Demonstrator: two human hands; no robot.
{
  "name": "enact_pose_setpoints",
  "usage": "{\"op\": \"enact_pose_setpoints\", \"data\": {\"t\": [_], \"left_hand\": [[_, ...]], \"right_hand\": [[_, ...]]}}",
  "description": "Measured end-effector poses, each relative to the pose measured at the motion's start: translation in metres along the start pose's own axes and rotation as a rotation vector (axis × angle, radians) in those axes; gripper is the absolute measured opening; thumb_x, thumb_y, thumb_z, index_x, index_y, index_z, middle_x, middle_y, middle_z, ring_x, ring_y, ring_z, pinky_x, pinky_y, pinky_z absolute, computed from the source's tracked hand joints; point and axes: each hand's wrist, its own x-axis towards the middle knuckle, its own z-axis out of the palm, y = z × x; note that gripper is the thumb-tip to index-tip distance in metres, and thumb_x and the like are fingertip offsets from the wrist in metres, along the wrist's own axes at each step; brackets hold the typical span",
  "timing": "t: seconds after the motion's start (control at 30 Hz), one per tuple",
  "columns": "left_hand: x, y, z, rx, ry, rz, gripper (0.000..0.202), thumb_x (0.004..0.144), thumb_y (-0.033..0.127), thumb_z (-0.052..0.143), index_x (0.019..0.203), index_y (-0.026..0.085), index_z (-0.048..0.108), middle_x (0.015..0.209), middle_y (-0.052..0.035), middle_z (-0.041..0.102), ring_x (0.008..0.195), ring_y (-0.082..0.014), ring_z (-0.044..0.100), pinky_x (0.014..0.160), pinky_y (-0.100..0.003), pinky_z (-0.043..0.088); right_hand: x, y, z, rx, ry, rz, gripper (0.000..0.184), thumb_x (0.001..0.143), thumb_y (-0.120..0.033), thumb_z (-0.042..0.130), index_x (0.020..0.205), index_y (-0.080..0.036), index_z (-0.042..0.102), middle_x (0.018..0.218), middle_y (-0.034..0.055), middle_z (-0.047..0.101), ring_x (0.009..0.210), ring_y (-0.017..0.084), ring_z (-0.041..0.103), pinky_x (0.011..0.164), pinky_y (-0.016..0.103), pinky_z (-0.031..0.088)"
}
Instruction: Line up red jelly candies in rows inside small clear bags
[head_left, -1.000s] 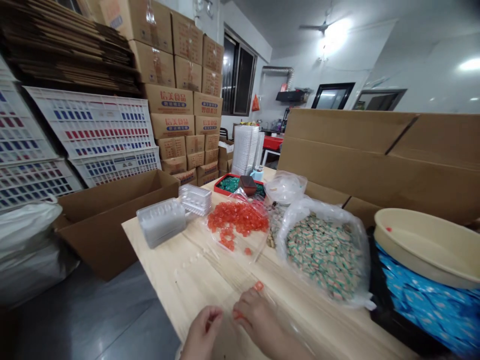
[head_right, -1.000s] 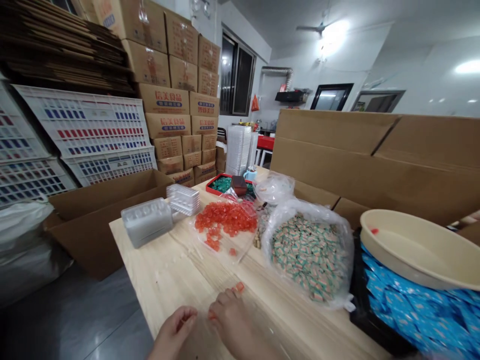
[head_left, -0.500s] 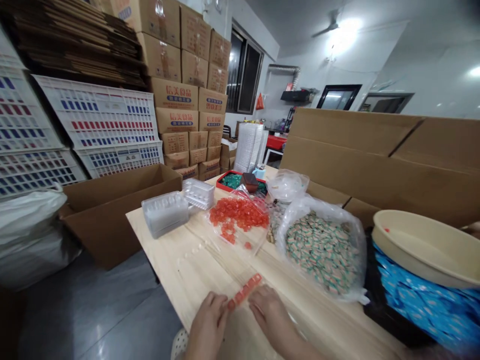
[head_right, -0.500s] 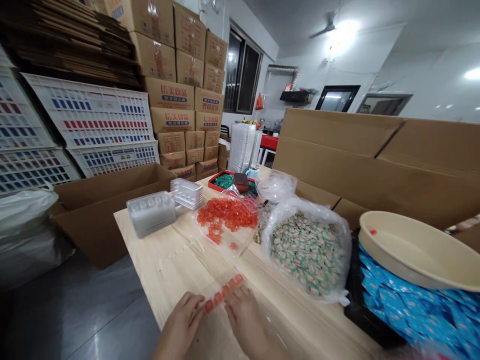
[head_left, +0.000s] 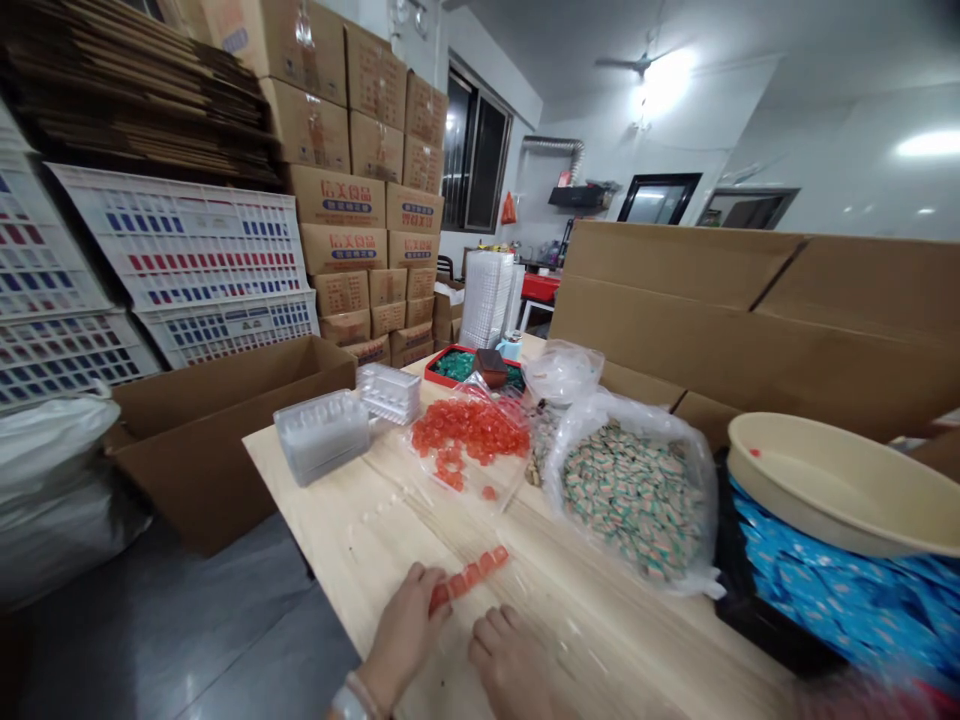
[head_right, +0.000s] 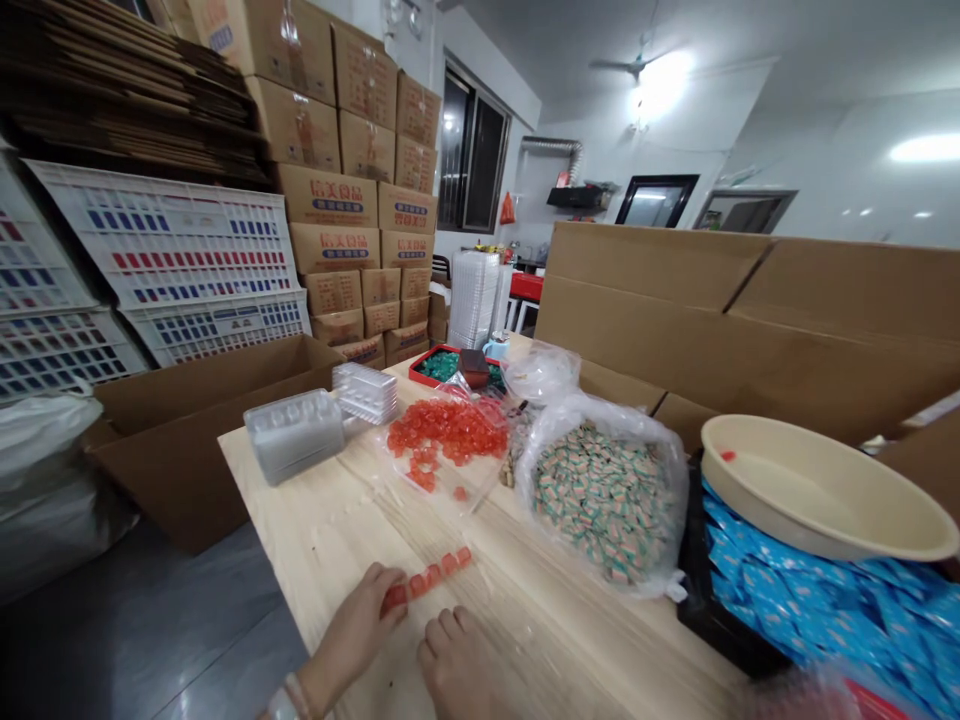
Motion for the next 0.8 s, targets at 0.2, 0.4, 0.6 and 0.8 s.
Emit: {"op": "enact_pose_setpoints", "data": {"t": [0.2, 0.4, 0.6, 0.8], "left_hand": [[-0.025, -0.005, 0.002, -0.75, 0.032, -0.496, 0.071, 0.061, 0.066, 0.042, 0.097, 0.005, 0.05, 0.087, -0.0101, 0.051, 0.062, -0.0117, 0.041, 0.053, -0.023, 0.031], [-0.031, 0.013, 0.018, -1.349, -0.219, -0.608, 0.059, 0.048, 0.05, 0.067, 0.084, 0.008, 0.046, 0.061, 0.0023, 0.04, 0.048, -0.0035, 0.031, 0.043, -0.016, 0.01], [-0.027, -0.005, 0.021, -1.005, -0.331, -0.56, 0.075, 0.039, 0.076, 0.053, 0.071, 0.009, 0.047, 0.052, 0.0033, 0.034, 0.038, -0.0027, 0.024, 0.038, -0.018, 0.007], [-0.028, -0.006, 0.018, -0.79, -0.378, -0.439, 0.083, 0.038, 0.089, 0.029, 0.062, 0.011, 0.043, 0.048, 0.0012, 0.033, 0.037, -0.0052, 0.027, 0.036, -0.019, 0.009]], "right_hand": [[0.019, 0.001, -0.015, 0.134, 0.064, -0.093, 0.03, 0.088, -0.019, 0.023, 0.07, -0.01, 0.046, 0.067, 0.0059, 0.044, 0.064, 0.016, 0.031, 0.061, 0.029, 0.02], [0.014, -0.001, -0.012, 0.16, 0.129, -0.184, 0.029, 0.09, -0.021, 0.026, 0.079, -0.009, 0.051, 0.079, 0.0052, 0.052, 0.074, 0.014, 0.039, 0.066, 0.028, 0.028], [0.017, 0.0, -0.011, 0.152, 0.137, -0.204, 0.035, 0.09, -0.023, 0.021, 0.076, -0.01, 0.051, 0.075, 0.0046, 0.052, 0.072, 0.013, 0.042, 0.061, 0.025, 0.033], [0.019, -0.003, -0.011, 0.129, 0.23, -0.178, 0.04, 0.091, -0.024, 0.016, 0.069, -0.011, 0.047, 0.074, 0.0036, 0.052, 0.072, 0.012, 0.042, 0.064, 0.024, 0.033]]}}
